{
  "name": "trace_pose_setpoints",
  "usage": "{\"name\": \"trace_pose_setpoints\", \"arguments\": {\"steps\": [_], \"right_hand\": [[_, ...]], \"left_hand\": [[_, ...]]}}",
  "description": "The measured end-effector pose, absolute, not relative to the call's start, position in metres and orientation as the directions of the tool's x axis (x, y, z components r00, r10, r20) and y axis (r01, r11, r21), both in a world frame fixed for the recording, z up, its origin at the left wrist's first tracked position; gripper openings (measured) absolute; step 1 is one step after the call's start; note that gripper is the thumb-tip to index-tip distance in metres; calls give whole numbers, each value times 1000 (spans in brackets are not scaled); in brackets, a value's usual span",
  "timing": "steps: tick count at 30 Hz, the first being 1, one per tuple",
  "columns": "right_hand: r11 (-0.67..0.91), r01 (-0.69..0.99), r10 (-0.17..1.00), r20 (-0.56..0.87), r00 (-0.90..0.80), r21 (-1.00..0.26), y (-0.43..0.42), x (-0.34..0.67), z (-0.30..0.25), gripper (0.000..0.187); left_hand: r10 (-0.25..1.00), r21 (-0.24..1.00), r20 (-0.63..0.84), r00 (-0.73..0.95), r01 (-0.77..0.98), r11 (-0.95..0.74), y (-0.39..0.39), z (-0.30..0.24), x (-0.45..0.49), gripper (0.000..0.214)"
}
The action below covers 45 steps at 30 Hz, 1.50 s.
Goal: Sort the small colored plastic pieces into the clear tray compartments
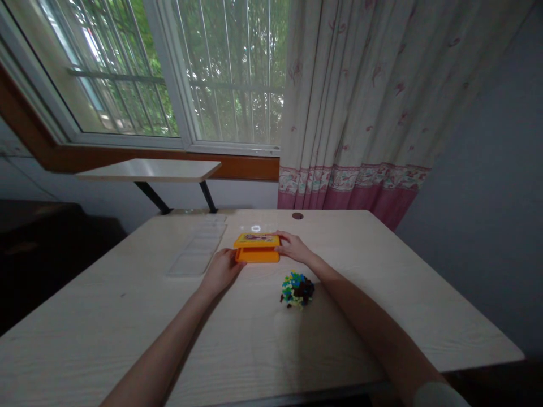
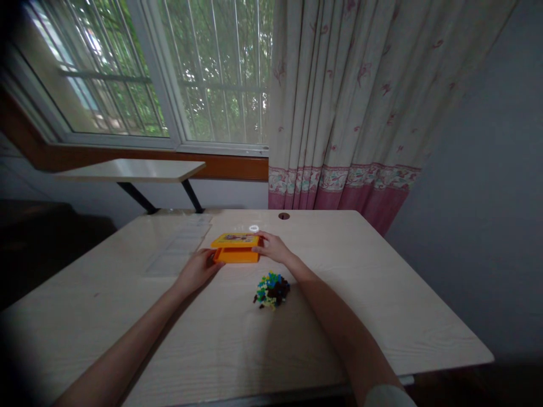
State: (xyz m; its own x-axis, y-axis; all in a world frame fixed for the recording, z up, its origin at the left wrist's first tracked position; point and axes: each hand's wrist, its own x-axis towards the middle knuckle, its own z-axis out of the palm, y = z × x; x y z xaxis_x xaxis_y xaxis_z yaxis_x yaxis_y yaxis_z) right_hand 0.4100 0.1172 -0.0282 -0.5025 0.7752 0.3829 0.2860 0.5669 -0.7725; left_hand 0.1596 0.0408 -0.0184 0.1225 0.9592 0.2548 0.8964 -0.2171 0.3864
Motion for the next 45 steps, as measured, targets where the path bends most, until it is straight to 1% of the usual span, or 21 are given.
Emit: {"name": "trace_pose_setpoints", "arguments": {"steps": [3,6,9,13,17,22,27,32,39,45], "right_hand": [[587,273,764,410,-499,-762,122,408,-30,39],[601,302,766,425,-483,-740,129,407,-31,29],[601,346,776,422,-469,-721,135,405,-29,30],[596,377,782,405,-473,-709,140,403,-23,34],[583,385,788,383,-482,-715,139,400,-18,33],[552,421,815,357,-457,-720,140,394,-15,25],[476,503,874,324,-363,-721,158,385,-18,19],[367,593,928,240,-284,-716,178,371,-24,17],[245,732,969,160,-186,-636,184,361,-24,21],[192,788,981,132,-141,-585,186,358,-21,22]], "left_hand": [[955,394,270,124,891,-227,42,-21,159,38],[950,415,294,102,882,-224,40,-21,160,41],[949,421,300,101,878,-226,37,-20,161,37],[953,397,275,127,888,-233,33,-16,164,24],[961,376,253,111,904,-204,32,-12,163,21],[967,341,235,94,924,-173,31,-8,159,20],[972,285,218,84,947,-146,29,-4,157,19],[977,236,200,72,964,-120,26,-1,156,17],[986,211,167,16,976,-51,25,1,155,16],[988,200,152,16,979,-47,27,-1,153,18]]}}
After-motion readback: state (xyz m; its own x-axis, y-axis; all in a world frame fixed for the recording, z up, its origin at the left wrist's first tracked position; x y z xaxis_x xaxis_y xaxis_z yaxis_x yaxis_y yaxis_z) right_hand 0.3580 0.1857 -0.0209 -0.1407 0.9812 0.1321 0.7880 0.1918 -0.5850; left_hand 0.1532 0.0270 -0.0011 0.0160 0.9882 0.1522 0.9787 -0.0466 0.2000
